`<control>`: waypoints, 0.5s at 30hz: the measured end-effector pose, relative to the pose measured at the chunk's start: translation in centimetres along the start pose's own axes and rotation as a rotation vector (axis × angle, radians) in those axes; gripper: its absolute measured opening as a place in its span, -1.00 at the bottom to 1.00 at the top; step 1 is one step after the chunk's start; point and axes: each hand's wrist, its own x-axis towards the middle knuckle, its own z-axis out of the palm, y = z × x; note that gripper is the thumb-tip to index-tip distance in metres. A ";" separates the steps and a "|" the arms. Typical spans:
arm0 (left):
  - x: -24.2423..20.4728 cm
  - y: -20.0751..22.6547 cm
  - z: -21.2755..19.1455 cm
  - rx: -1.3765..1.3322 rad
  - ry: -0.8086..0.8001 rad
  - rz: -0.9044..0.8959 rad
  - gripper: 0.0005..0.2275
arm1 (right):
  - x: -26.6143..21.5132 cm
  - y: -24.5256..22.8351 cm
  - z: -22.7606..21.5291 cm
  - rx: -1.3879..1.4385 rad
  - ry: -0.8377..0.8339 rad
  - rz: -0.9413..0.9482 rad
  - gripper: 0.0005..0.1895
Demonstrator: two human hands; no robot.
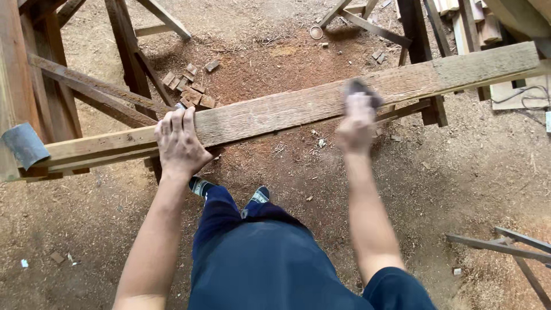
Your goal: The person sands a long wooden plank using a piece of sandpaper held by hand, moving it back and forth across different sections of the surface.
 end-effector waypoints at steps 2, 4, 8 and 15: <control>0.3 0.0 0.0 -0.015 -0.001 0.010 -0.08 | -1.1 -7.3 3.5 0.335 -0.237 0.002 -0.64; 0.4 -0.2 0.0 -0.041 -0.024 0.024 -0.01 | -4.5 -16.3 4.6 0.232 0.043 -0.357 -0.55; -0.3 -0.4 0.4 0.021 -0.002 0.017 -0.07 | -3.5 -12.3 5.3 0.313 0.014 -0.258 -0.67; -0.3 0.4 -1.3 -0.012 -0.043 0.013 -0.05 | 0.1 2.8 1.4 0.277 -0.023 0.265 -0.65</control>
